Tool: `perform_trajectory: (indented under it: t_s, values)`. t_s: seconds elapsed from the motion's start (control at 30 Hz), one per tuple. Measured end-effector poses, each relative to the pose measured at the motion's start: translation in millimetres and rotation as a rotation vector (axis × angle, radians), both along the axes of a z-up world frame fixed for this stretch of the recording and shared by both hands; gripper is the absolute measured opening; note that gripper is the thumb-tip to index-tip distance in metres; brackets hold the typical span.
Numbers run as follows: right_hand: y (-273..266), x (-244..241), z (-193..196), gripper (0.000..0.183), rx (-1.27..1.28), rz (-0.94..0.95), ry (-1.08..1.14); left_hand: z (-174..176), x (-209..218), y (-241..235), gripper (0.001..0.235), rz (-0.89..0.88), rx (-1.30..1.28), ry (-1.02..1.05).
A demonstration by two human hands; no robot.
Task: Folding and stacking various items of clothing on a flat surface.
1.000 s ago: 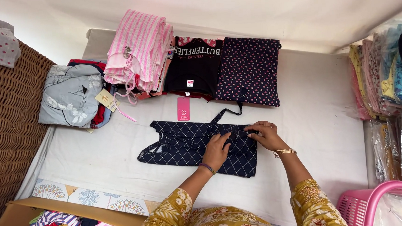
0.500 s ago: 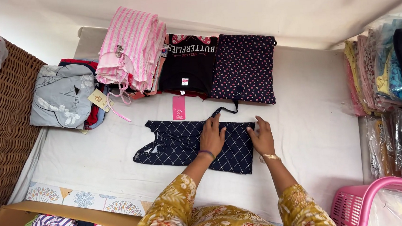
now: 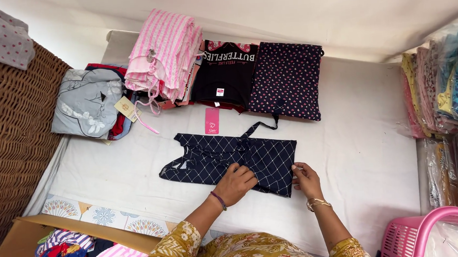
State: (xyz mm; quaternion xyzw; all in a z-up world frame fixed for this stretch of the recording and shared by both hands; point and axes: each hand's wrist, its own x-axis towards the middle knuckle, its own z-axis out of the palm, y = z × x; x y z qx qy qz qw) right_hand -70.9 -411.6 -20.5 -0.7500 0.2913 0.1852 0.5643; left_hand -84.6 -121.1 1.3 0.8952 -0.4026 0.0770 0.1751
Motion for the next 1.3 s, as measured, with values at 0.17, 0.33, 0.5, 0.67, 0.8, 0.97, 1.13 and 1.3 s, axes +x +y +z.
perform_trajectory:
  t_s: [0.17, 0.33, 0.5, 0.67, 0.8, 0.97, 1.13, 1.3]
  values:
    - [23.4, -1.9, 31.7, 0.05, -0.137, 0.071, 0.074, -27.5, -12.6, -1.3, 0.027, 0.112, 0.247, 0.196]
    - [15.7, -6.5, 6.8, 0.061, 0.363, -0.022, -0.045, -13.4, -4.4, -35.1, 0.066, 0.311, -0.037, 0.096]
    - [-15.6, -7.6, 23.5, 0.062, 0.426, -0.181, -0.152, -31.4, 13.8, -86.9, 0.08, 0.273, -0.029, 0.442]
    - [-21.4, -15.3, 42.8, 0.059, 0.39, -0.189, -0.2, -40.8, 15.3, -98.5, 0.084, 0.16, -0.195, 0.702]
    - [43.7, -8.4, 78.6, 0.064, 0.265, 0.027, -0.191, -12.6, 26.7, -39.8, 0.098, 0.183, -1.005, 1.364]
    - [131.8, -7.5, 99.8, 0.082, 0.494, 0.609, -0.25, -21.7, 27.9, 58.7, 0.1, 0.096, -1.645, 1.775]
    - [127.5, -18.0, 56.2, 0.061, 0.261, 0.6, -0.327, -44.8, 31.8, 96.1, 0.071, 0.898, -1.36, 1.645]
    - [90.0, -21.6, -5.7, 0.065, 0.127, 0.175, -0.078, -47.0, 39.6, 97.2, 0.07, 0.797, -1.182, 1.439]
